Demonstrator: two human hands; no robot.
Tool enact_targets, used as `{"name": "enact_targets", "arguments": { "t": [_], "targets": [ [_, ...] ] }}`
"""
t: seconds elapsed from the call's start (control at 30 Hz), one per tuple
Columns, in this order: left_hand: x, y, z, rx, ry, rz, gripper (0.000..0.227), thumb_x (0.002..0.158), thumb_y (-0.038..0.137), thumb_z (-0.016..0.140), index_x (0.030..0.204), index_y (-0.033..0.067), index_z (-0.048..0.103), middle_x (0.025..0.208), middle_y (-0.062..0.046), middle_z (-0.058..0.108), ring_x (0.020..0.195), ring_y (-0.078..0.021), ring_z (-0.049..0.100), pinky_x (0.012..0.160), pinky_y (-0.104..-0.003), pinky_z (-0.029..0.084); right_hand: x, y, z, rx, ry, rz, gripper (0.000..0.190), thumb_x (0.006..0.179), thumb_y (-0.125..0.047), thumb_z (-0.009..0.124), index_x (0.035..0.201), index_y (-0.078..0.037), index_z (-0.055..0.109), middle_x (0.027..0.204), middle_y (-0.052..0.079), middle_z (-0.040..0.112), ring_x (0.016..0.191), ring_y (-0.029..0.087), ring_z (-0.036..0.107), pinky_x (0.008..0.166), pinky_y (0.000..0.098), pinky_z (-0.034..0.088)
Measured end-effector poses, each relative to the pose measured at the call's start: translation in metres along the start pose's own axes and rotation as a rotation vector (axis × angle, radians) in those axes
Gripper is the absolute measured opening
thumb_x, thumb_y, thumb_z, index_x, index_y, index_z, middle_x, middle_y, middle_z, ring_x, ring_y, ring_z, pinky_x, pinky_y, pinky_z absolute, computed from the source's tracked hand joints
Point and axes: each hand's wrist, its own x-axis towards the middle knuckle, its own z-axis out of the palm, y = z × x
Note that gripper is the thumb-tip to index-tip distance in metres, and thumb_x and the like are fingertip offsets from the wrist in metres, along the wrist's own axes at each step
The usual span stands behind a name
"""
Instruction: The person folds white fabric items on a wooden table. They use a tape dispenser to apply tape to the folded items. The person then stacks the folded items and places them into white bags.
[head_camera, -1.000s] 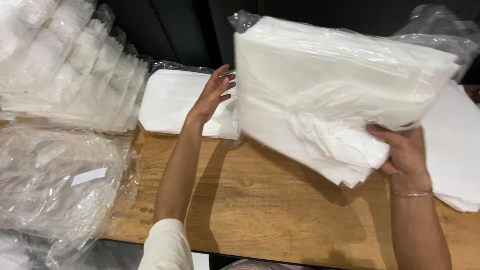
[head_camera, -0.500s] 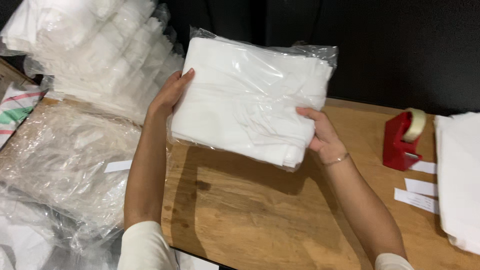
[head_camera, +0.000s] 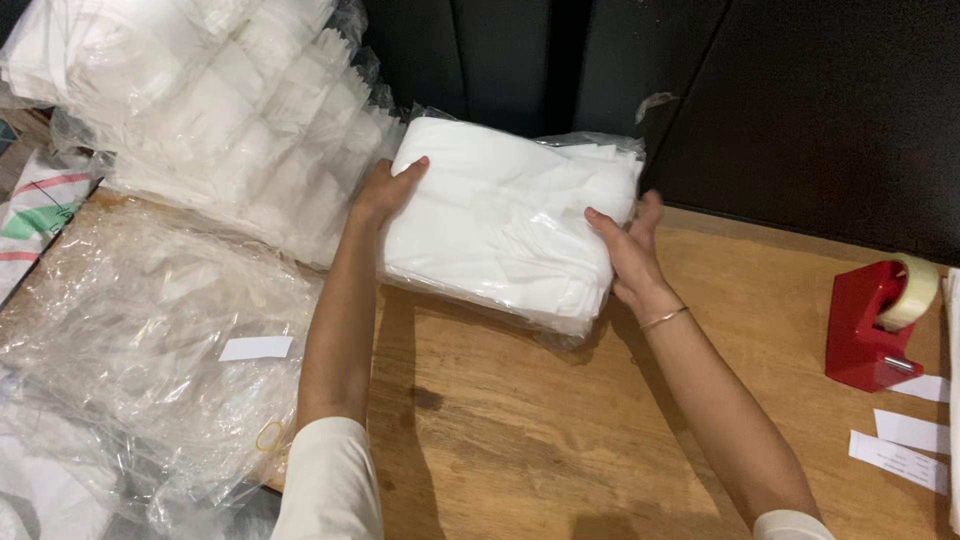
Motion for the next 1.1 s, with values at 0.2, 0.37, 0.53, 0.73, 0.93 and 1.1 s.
{"name": "enact_targets", "arguments": {
  "t": [0.2,0.37,0.53,0.73,0.93,1.1],
  "targets": [
    [-0.021,0.028,-0.001,0.338,0.048,0.065,0.075,0.081,0.059,0.040,0.135,0.0107,0.023,0.127,-0.024,0.036,0.116,-0.0419,0.038,0.090,-0.053,0.035,-0.016,-0.028,0.009,-0.957,-0.138,-0.413,0.084,0.068,-0.045,0.068,0.134,-0.011,0.029,0.134,0.033,0.003,0.121,0.054,-0.004,0.095,0.0647,0.001],
    [-0.052,0.051,0.002,0.505,-0.036,0.166,0.066,0.085,0.059,0.023,0.139,0.0231,0.015,0.137,-0.020,0.023,0.120,-0.0435,0.030,0.094,-0.054,0.029,-0.018,-0.044,0.036,-1.449,-0.425,-0.197,0.081,0.066,-0.070,0.047,0.133,-0.029,0.029,0.143,0.016,0.004,0.126,0.047,-0.006,0.088,0.0707,-0.001],
    [-0.033,0.035,0.012,0.528,-0.051,0.145,0.066,0.083,0.063,0.021,0.138,0.0262,0.014,0.133,-0.020,0.029,0.113,-0.0425,0.040,0.090,-0.048,0.036,-0.008,-0.036,0.039,-1.540,-0.484,-0.119,0.079,0.066,-0.075,0.039,0.133,-0.034,0.027,0.144,0.010,0.004,0.128,0.043,-0.009,0.088,0.0711,0.002],
    [-0.024,0.029,0.015,0.574,-0.063,0.132,0.068,0.082,0.066,0.017,0.138,0.0275,0.014,0.132,-0.019,0.029,0.114,-0.0399,0.040,0.089,-0.049,0.035,-0.003,-0.035,0.043,-1.587,-0.494,-0.065,0.077,0.066,-0.075,0.038,0.133,-0.037,0.026,0.145,0.006,0.005,0.129,0.040,-0.006,0.090,0.0689,0.004],
    [-0.020,0.027,0.019,0.600,-0.075,0.104,0.068,0.082,0.066,0.015,0.138,0.0277,0.015,0.131,-0.017,0.030,0.114,-0.0382,0.040,0.089,-0.050,0.035,-0.005,-0.039,0.044,-1.533,-0.523,-0.051,0.076,0.069,-0.072,0.038,0.133,-0.033,0.026,0.144,0.009,0.008,0.129,0.042,-0.006,0.089,0.0702,0.002],
    [-0.013,0.022,0.021,0.619,-0.080,0.101,0.071,0.080,0.070,0.013,0.138,0.0291,0.015,0.131,-0.016,0.030,0.114,-0.0373,0.040,0.088,-0.050,0.035,-0.004,-0.039,0.044,-1.555,-0.534,-0.039,0.076,0.069,-0.072,0.037,0.133,-0.033,0.026,0.144,0.008,0.008,0.129,0.041,-0.007,0.090,0.0700,0.001]
  ]
}}
